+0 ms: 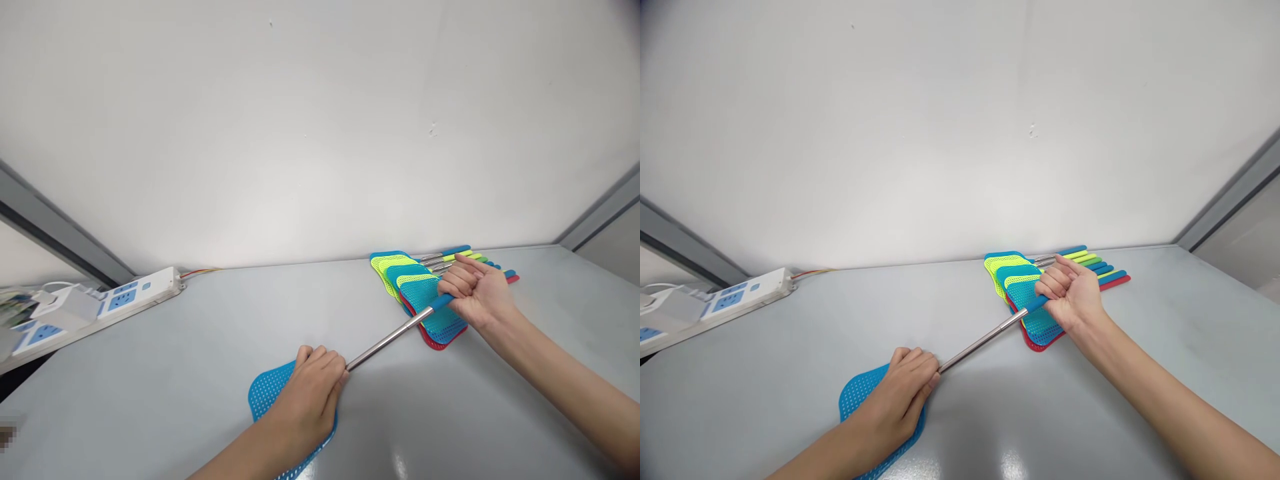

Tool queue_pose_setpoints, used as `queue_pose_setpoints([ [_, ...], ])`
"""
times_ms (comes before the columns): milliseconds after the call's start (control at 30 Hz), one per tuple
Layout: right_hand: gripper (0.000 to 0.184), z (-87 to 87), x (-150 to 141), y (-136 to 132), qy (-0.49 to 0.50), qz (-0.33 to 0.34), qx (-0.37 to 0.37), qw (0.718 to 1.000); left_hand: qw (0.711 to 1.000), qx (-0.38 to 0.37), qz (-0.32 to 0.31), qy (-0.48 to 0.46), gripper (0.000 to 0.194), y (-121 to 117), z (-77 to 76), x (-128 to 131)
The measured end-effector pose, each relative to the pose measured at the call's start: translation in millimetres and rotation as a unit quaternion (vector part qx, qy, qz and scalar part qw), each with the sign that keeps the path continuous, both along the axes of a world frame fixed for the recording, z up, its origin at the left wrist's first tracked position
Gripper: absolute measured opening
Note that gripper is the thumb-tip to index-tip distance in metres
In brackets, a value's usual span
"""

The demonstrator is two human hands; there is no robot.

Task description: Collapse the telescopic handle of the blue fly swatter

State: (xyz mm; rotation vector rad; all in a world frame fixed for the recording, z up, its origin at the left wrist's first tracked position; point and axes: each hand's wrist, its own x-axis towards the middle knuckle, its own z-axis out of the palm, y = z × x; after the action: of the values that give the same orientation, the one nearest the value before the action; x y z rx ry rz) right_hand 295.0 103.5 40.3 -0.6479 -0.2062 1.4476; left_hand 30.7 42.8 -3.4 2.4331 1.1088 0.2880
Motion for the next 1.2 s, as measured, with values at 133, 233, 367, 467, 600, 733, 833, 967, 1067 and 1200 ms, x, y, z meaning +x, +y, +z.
queue_pose_setpoints([
  [133,0.037,1.6,-0.4,0.2,0.001,-0.004,-0.001,1.000,1.000,0.003,0.002,0.003,0.026,1.0,0.9,0.7],
  [233,0.037,2.3,-0.4,-0.3,0.003,-0.011,-0.005,1.000,1.000,0.007,0.005,0.003,0.026,1.9,0.5,1.7],
  [367,0.037,-0.5,0.2,-1.3,0.016,-0.030,-0.019,0.999,1.000,0.007,0.003,0.005,0.027,0.0,2.0,1.8],
  [467,0.037,-4.1,0.3,-1.4,0.026,-0.038,-0.032,0.998,1.000,-0.003,0.009,0.002,0.027,-1.7,7.2,0.9],
  [600,0.038,-7.7,-1.9,-1.1,0.051,-0.020,-0.025,0.998,1.000,-0.016,0.018,0.001,0.030,-1.2,14.2,-0.5],
  [733,0.036,-9.4,-4.7,-1.7,0.078,0.004,0.012,0.997,0.999,-0.019,0.033,0.007,0.029,2.1,13.3,-2.8],
  [833,0.033,-8.1,-4.9,-3.0,0.101,0.037,0.045,0.993,0.999,-0.032,0.032,0.003,0.033,5.4,11.2,-4.5],
  [967,0.030,2.4,-2.7,-9.7,0.107,0.110,0.105,0.983,0.991,-0.124,0.024,-0.032,0.037,6.1,21.0,-5.4],
  [1067,0.037,15.1,-1.0,-19.9,0.067,0.140,0.162,0.975,0.960,-0.266,0.002,-0.084,0.043,1.9,37.5,-6.2],
  [1200,0.045,25.4,-1.3,-30.1,0.038,0.116,0.205,0.971,0.911,-0.392,-0.022,-0.128,0.044,-1.4,53.4,-9.0],
])
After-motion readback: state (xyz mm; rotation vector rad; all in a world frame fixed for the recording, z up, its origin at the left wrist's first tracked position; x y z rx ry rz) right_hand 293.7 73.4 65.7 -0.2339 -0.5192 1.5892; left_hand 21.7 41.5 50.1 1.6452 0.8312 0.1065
